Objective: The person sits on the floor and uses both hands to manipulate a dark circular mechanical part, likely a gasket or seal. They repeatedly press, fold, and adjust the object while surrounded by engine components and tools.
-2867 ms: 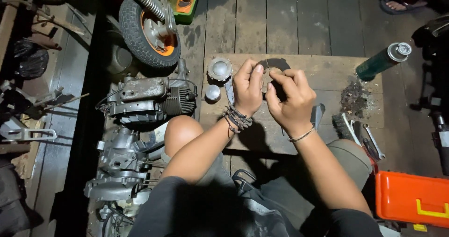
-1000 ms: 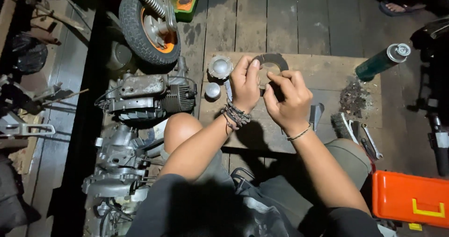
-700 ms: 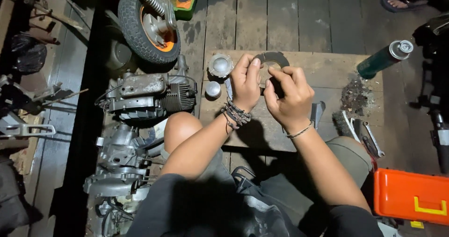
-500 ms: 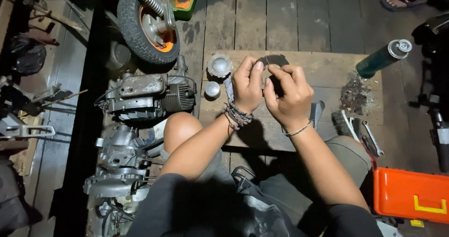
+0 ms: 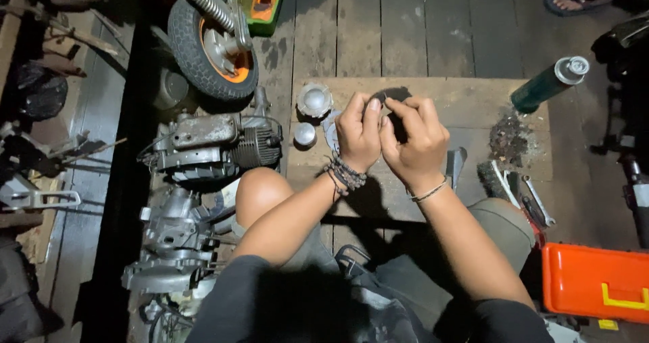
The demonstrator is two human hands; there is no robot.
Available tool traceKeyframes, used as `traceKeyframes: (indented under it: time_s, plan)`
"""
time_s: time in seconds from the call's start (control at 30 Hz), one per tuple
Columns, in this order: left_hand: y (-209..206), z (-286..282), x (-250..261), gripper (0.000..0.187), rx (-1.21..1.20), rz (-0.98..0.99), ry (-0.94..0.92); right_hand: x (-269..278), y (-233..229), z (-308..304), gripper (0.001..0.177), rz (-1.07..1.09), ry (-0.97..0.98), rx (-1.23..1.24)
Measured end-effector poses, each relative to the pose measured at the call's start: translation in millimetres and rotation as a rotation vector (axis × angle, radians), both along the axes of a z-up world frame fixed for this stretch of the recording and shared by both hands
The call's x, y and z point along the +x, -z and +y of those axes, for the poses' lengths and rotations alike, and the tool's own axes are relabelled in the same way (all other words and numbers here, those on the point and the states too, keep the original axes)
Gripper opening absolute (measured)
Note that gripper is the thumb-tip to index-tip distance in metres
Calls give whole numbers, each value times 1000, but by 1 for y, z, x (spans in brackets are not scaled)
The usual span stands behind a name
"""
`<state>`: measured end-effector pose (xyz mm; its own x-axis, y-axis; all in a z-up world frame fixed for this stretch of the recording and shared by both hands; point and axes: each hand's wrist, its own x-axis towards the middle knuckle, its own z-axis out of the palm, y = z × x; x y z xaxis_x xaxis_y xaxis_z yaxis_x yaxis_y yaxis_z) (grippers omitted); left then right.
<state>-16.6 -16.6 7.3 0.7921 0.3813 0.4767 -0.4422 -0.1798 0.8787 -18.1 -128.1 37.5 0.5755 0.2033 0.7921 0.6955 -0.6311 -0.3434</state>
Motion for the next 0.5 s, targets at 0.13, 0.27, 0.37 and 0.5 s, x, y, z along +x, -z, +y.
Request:
traceKeyframes:
  time_s: [0.13, 0.27, 0.37, 0.5]
  plan:
    - [0, -2, -5, 26, -14, 8, 45, 2, 0, 2, 20, -9, 27, -2]
    - [0, 3, -4, 28, -6, 17, 18, -1, 3, 3, 20, 14, 25, -1]
    - [2, 2, -4, 28, -5, 27, 28, 3, 5, 3, 21, 22, 35, -6]
    - [2, 0, -5, 26, -32, 65, 19, -1, 5, 3, 21, 40, 28, 5]
